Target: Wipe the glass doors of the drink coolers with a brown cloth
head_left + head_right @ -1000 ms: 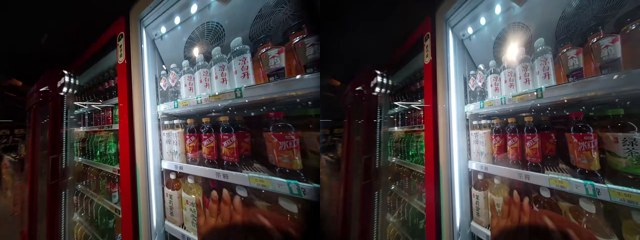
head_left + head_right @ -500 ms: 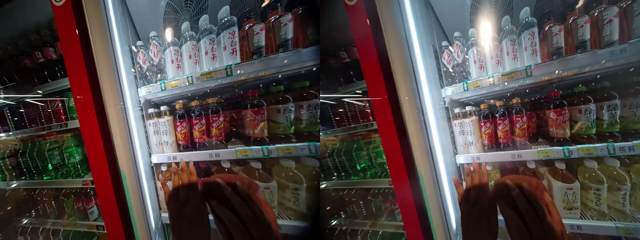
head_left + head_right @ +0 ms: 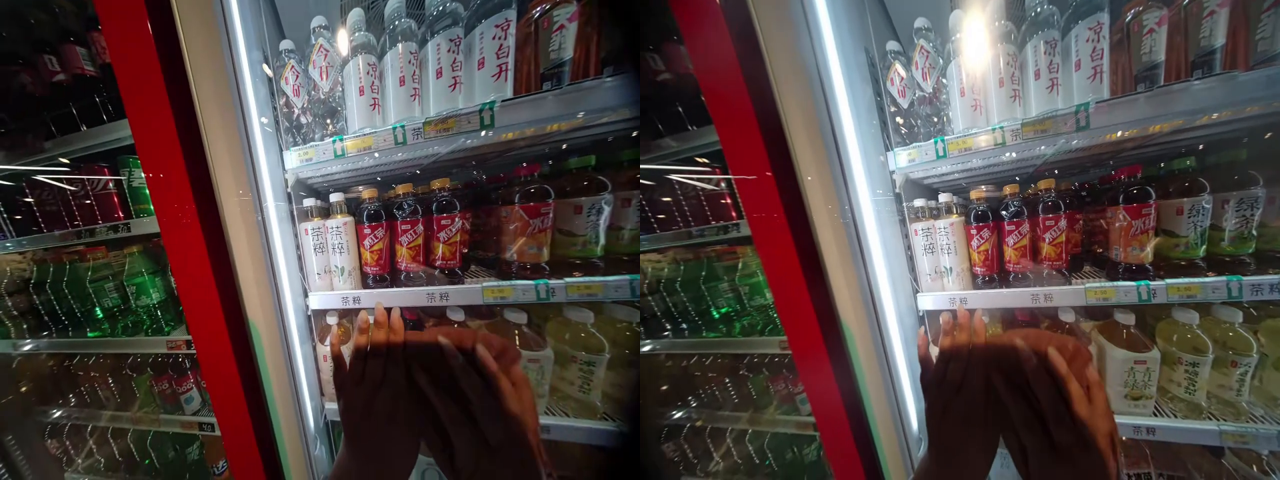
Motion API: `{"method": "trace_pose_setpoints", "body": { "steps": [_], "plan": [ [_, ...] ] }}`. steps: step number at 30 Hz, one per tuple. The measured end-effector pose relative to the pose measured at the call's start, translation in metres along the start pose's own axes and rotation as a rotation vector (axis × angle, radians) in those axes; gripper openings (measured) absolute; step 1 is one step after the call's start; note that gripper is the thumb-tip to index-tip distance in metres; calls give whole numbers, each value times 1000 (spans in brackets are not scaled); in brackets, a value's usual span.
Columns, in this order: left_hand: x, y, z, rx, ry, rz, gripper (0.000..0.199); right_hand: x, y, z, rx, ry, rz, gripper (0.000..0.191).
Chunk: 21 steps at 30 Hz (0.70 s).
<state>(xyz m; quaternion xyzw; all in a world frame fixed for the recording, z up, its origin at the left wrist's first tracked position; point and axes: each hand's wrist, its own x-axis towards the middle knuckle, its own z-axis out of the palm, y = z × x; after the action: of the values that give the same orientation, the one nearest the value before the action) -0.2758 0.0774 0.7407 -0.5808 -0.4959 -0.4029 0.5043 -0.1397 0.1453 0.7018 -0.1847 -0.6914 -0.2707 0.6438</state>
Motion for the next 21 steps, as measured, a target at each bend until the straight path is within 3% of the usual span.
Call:
{"method": "trace_pose_setpoints", "body": {
  "steps": [2, 5, 7, 9, 13, 16, 19, 21],
  "plan": [
    [3, 0, -4, -7, -21, 3, 51, 24, 3, 1, 44, -32, -36, 42],
    [8, 1, -9, -33, -30, -53, 53, 55, 31, -7, 3, -28, -102, 57],
    [11, 0, -11, -8, -25, -91, 55, 53, 46, -13, -61, 3, -66, 65],
    [12, -4, -10, 45, -34, -119, 59, 33, 46, -14, -93, 9, -5, 69],
    [8, -13, -5, 126, -39, -136, 65, 3, 6, 1, -12, -80, -80, 57],
    [2, -18, -1, 129, -19, -130, 65, 28, -15, 11, 79, -111, -89, 52],
    [0, -20, 0, 114, 11, -89, 66, 59, 2, 8, 71, -78, -82, 51],
    [-1, -20, 0, 132, 34, -72, 68, 58, 26, 1, 17, -36, -91, 42]
  ]
}}
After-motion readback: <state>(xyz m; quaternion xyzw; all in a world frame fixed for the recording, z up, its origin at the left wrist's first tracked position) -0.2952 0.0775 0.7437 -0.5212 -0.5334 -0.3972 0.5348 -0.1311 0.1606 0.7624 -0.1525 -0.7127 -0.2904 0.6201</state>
